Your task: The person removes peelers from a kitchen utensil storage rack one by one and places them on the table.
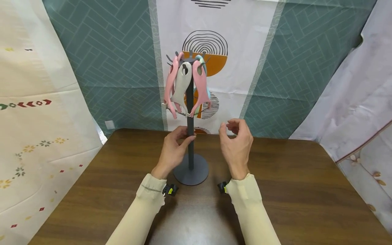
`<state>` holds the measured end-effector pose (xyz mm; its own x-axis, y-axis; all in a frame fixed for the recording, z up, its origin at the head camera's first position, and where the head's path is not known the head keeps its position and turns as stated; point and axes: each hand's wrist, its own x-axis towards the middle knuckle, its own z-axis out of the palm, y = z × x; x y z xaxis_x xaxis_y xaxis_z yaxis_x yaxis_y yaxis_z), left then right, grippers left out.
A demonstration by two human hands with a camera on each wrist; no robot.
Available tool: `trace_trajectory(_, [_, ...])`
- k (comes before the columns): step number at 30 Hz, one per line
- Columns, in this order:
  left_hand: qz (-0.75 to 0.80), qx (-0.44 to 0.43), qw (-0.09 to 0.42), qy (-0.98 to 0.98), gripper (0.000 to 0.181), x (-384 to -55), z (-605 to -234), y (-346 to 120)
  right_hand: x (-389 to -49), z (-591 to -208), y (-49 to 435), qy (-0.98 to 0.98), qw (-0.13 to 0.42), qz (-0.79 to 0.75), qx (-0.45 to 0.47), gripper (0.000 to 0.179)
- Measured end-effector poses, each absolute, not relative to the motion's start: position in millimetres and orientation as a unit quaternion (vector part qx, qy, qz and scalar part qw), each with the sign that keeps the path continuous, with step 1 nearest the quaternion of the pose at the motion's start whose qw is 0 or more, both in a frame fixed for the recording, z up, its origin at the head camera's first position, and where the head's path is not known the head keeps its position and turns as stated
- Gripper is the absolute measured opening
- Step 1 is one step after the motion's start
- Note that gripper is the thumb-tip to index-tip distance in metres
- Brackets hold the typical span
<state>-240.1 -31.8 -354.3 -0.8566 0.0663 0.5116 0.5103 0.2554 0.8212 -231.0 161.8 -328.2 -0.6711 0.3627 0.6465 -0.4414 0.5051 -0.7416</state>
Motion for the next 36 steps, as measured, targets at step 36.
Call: trace_trajectory(36, [-0.568, -0.186, 0.214, -0.773, 0.022, -240.3, -357.0, -24.0, -213.9, -284.4, 115.0, -0.626, 0.451, 0.587, 0.244, 0.056])
